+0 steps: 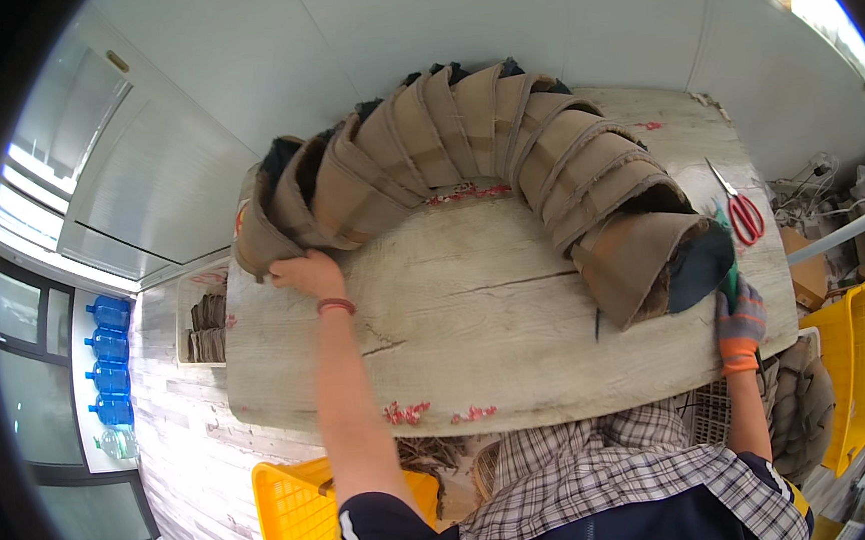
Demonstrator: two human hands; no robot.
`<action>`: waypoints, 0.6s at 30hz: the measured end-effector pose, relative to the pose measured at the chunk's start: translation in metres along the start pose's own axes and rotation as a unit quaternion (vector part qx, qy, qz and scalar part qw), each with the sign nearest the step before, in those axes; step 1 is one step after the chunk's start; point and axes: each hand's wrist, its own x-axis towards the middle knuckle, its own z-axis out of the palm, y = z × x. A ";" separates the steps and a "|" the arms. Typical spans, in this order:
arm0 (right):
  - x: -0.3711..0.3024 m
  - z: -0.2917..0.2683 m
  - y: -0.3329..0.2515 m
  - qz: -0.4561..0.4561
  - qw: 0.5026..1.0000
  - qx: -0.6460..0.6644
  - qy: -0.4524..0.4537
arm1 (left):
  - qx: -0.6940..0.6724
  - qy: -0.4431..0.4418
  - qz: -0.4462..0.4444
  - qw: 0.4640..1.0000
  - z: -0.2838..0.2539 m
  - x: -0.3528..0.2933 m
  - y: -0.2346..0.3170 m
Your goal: The person uses a green electric trimmer to cut the edges of beige fabric pieces on a white table. They handle the fabric with their left hand and operate the tool with their right, repeatedly trimming and placing the pieces back on the table.
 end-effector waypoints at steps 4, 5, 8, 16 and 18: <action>0.011 0.010 0.010 0.049 0.991 -0.034 -0.124 | -0.024 0.085 -0.025 0.996 -0.033 -0.065 -0.008; 0.018 0.004 0.005 0.064 0.984 -0.038 -0.161 | -0.052 0.094 -0.053 0.993 -0.044 -0.084 -0.002; 0.029 0.035 0.029 0.113 0.981 0.021 -0.158 | -0.022 0.102 -0.089 0.991 -0.068 -0.143 -0.008; 0.050 0.030 0.107 0.169 0.883 0.371 -0.234 | -0.235 0.098 -0.110 0.961 -0.187 -0.168 -0.124; 0.038 0.002 0.108 0.234 0.820 0.460 -0.247 | -0.417 -0.018 -0.161 0.895 -0.209 -0.148 -0.109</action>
